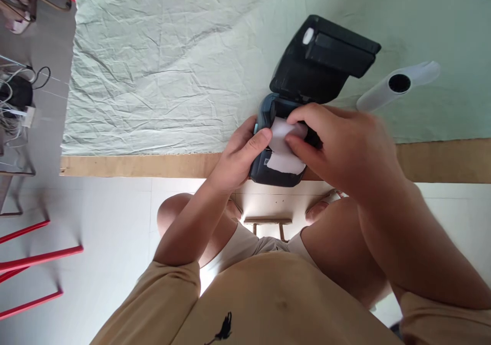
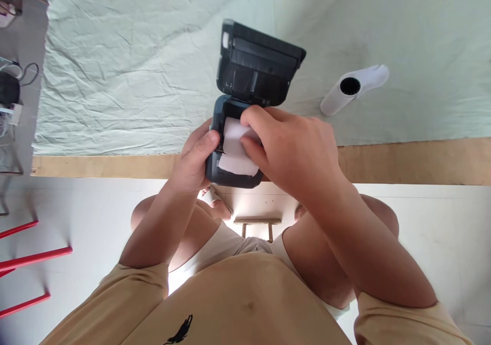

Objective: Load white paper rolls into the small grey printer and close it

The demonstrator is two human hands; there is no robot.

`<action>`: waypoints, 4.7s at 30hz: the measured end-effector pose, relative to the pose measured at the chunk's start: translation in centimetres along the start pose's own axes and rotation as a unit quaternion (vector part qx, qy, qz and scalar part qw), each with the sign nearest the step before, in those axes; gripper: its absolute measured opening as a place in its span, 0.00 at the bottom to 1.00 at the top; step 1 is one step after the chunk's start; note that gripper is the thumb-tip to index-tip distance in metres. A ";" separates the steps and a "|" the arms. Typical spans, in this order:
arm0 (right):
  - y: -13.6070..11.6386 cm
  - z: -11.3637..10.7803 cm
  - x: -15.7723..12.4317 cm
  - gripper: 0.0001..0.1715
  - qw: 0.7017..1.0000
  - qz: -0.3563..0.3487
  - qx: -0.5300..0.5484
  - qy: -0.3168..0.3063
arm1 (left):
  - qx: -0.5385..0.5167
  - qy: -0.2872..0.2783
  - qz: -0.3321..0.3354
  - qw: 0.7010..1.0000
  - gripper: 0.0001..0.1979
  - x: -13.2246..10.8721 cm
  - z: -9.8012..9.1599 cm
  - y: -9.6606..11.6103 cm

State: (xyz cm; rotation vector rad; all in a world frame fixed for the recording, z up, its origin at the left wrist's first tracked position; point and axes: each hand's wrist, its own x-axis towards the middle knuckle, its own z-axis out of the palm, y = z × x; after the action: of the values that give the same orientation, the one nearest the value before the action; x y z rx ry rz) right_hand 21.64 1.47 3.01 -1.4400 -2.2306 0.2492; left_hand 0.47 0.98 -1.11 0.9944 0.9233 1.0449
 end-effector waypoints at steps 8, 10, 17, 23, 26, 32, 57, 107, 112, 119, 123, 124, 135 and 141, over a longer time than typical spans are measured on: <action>0.8 -1.0 0.1 0.10 0.975 0.017 0.222 -0.005 | -0.003 0.014 0.024 1.000 0.23 0.0 0.3 0.2; 1.8 -0.4 0.3 0.11 0.938 0.094 0.333 0.032 | -0.004 0.035 0.016 0.999 0.25 0.1 0.5 0.2; 5.1 3.6 1.0 0.20 0.889 0.217 0.374 0.152 | -0.005 0.065 -0.008 0.998 0.28 0.0 0.8 0.0; 5.9 2.8 -0.3 0.16 0.975 0.105 0.155 0.123 | -0.010 0.057 -0.010 0.998 0.28 -0.2 0.8 0.2; 6.7 2.8 -0.5 0.20 0.983 0.107 0.108 0.100 | -0.006 0.059 -0.009 0.998 0.27 -0.2 0.8 0.2; 6.6 3.0 -1.3 0.26 0.989 0.067 0.055 0.117 | -0.015 0.058 -0.006 0.998 0.27 -0.1 0.8 0.2; 11.3 2.2 0.0 0.32 0.971 0.204 0.039 0.115 | -0.009 0.056 -0.009 0.998 0.28 -0.1 0.7 0.0; 0.8 2.7 0.4 0.11 0.951 -0.125 0.037 0.280 | -0.014 0.040 0.018 0.999 0.25 -0.1 0.6 0.2; 0.5 2.9 0.5 0.13 0.957 -0.119 0.033 0.262 | -0.013 0.038 0.016 0.999 0.24 -0.1 0.5 0.2; 0.1 3.2 0.3 0.15 0.955 -0.113 0.006 0.275 | -0.003 0.047 0.013 0.999 0.26 0.0 0.8 0.4; -0.6 3.0 -0.6 0.13 0.951 -0.159 0.024 0.263 | -0.002 0.042 0.022 0.999 0.26 0.0 0.5 0.1; -0.7 3.0 -0.8 0.12 0.956 -0.168 0.029 0.240 | -0.003 0.035 0.027 0.999 0.26 0.0 0.3 0.0; 2.7 3.0 -0.3 0.15 0.930 -0.097 0.121 0.334 | 0.007 0.005 0.016 1.000 0.45 0.0 -0.9 -1.1; 2.6 3.0 -0.3 0.23 0.930 -0.094 0.198 0.296 | 0.012 0.005 0.011 1.000 0.57 0.2 -1.0 -1.2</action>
State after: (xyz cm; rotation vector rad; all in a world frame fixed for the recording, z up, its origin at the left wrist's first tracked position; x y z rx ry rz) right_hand 22.41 2.64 -0.74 -0.9200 -1.6836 0.1590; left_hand -0.11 1.12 -2.55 1.0212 0.9365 1.0601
